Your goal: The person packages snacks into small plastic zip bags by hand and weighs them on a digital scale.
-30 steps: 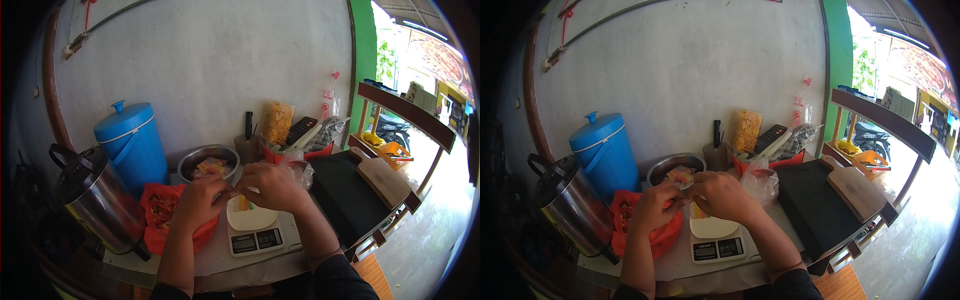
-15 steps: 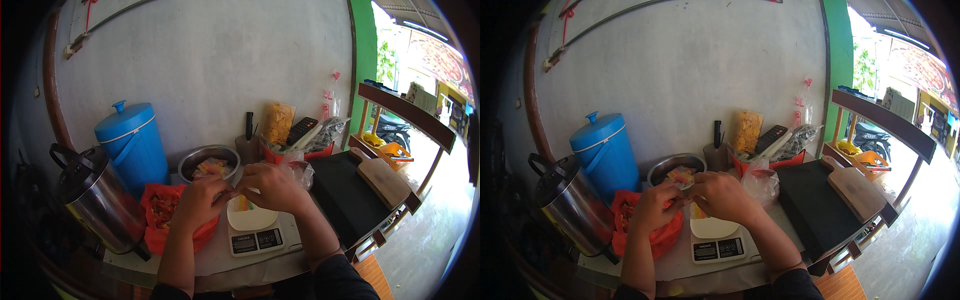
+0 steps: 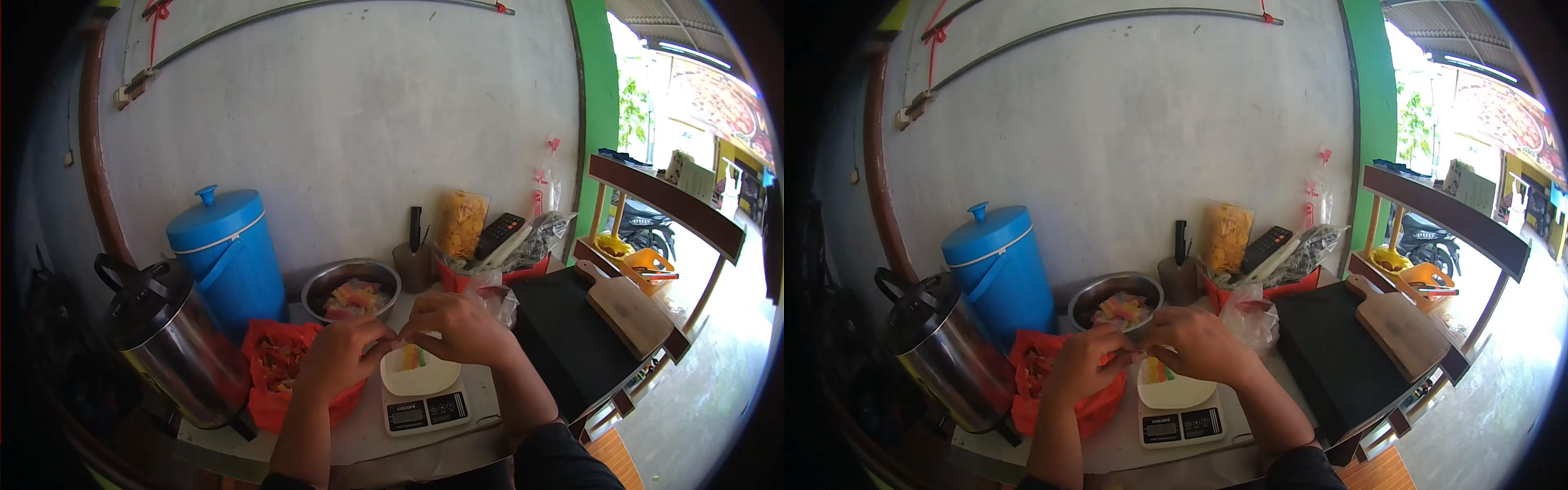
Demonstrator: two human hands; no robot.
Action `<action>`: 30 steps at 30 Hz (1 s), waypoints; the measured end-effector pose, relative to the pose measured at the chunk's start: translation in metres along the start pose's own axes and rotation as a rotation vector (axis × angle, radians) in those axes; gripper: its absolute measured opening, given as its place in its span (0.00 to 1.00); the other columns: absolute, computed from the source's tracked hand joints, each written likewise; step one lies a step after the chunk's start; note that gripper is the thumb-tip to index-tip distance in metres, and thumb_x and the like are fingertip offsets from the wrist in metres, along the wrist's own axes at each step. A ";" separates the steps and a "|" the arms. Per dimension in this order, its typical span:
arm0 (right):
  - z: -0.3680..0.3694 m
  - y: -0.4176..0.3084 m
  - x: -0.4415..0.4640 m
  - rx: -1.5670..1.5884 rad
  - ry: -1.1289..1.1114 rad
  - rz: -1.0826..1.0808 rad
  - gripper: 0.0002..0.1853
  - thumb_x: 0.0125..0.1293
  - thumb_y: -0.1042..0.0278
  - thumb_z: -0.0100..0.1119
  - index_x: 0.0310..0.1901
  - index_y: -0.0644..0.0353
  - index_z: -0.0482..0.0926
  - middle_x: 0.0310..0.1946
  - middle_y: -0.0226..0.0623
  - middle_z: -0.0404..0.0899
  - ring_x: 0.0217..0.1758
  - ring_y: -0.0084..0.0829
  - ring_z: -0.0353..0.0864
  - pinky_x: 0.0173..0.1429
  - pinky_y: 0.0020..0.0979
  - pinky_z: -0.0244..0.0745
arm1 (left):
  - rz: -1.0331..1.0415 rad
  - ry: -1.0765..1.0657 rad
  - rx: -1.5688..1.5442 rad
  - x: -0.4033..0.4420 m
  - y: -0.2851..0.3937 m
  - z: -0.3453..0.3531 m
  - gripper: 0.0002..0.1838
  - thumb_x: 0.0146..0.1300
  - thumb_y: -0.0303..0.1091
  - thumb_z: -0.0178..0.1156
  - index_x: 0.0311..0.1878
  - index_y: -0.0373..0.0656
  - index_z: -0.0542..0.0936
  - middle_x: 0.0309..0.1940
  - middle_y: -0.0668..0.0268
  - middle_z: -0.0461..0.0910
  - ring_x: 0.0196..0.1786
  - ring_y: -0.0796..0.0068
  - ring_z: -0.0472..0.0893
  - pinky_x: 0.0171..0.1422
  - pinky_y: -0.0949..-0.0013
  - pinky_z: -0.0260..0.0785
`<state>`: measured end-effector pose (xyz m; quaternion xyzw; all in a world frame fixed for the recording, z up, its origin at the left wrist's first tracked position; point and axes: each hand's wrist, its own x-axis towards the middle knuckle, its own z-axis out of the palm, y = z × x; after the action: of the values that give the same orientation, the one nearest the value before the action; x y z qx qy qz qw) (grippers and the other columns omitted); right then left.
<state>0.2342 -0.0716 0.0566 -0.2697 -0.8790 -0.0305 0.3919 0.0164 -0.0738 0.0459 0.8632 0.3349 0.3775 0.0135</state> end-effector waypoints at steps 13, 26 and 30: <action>0.000 0.001 -0.001 -0.001 -0.013 0.001 0.04 0.56 0.69 0.64 0.33 0.57 0.83 0.30 0.36 0.77 0.37 0.41 0.80 0.42 0.40 0.75 | -0.007 -0.024 0.021 0.002 0.002 -0.002 0.07 0.56 0.35 0.69 0.33 0.43 0.83 0.29 0.65 0.80 0.31 0.61 0.81 0.33 0.62 0.72; 0.007 0.006 0.000 -0.015 -0.025 0.017 0.03 0.56 0.69 0.65 0.32 0.56 0.84 0.31 0.36 0.77 0.37 0.41 0.81 0.43 0.41 0.75 | 0.024 -0.043 0.001 0.003 -0.006 -0.001 0.08 0.59 0.37 0.67 0.34 0.43 0.83 0.30 0.63 0.80 0.31 0.59 0.80 0.34 0.61 0.71; 0.011 0.007 0.001 -0.035 -0.045 0.015 0.05 0.56 0.71 0.66 0.35 0.54 0.85 0.31 0.34 0.78 0.37 0.39 0.80 0.41 0.38 0.75 | 0.026 -0.039 0.002 0.002 -0.010 -0.002 0.08 0.59 0.37 0.67 0.34 0.43 0.83 0.29 0.63 0.80 0.31 0.59 0.80 0.34 0.60 0.70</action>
<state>0.2298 -0.0622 0.0484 -0.2837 -0.8850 -0.0366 0.3674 0.0102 -0.0652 0.0458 0.8746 0.3239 0.3605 0.0141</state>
